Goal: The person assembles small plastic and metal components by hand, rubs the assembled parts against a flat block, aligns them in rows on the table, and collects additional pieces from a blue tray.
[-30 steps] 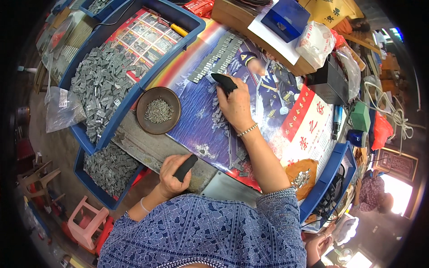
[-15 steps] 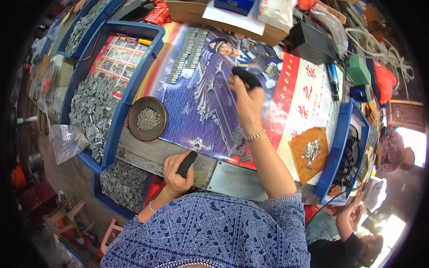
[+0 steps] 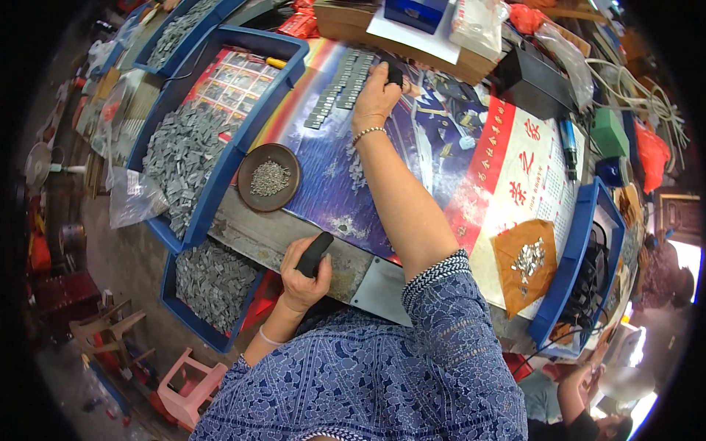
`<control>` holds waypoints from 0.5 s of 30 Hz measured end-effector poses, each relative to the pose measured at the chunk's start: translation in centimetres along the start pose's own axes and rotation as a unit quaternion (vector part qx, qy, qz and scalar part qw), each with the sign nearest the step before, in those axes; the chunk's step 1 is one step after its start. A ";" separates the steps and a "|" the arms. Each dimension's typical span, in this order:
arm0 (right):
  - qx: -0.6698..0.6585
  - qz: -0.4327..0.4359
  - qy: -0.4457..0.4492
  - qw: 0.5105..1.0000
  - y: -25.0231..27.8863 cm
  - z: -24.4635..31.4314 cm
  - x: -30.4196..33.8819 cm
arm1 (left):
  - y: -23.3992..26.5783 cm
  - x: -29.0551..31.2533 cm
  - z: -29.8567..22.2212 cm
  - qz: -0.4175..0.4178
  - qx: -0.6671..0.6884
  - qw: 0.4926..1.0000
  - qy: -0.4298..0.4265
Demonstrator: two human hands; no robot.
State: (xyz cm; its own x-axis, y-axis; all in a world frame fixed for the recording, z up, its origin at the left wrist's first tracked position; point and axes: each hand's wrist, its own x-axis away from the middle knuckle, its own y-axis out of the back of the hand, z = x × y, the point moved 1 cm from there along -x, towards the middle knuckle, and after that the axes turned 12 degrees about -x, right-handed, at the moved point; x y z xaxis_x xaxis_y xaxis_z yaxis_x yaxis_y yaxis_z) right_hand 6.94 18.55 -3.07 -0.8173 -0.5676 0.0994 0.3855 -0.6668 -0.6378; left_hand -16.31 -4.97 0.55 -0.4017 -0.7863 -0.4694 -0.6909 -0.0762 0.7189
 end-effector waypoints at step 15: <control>0.050 -0.034 0.140 0.988 -2.1 -1.4 -0.7 | -0.3 -0.2 -0.3 -0.021 0.003 1.000 0.009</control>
State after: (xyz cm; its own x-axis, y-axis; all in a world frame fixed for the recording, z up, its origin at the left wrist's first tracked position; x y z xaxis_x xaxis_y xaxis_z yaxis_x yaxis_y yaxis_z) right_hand 6.13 21.01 -2.86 -0.9238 -0.3734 -0.0849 0.3546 -0.7506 -0.5575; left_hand -15.84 -4.96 0.62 -0.3614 -0.7936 -0.4895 -0.7109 -0.1052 0.6953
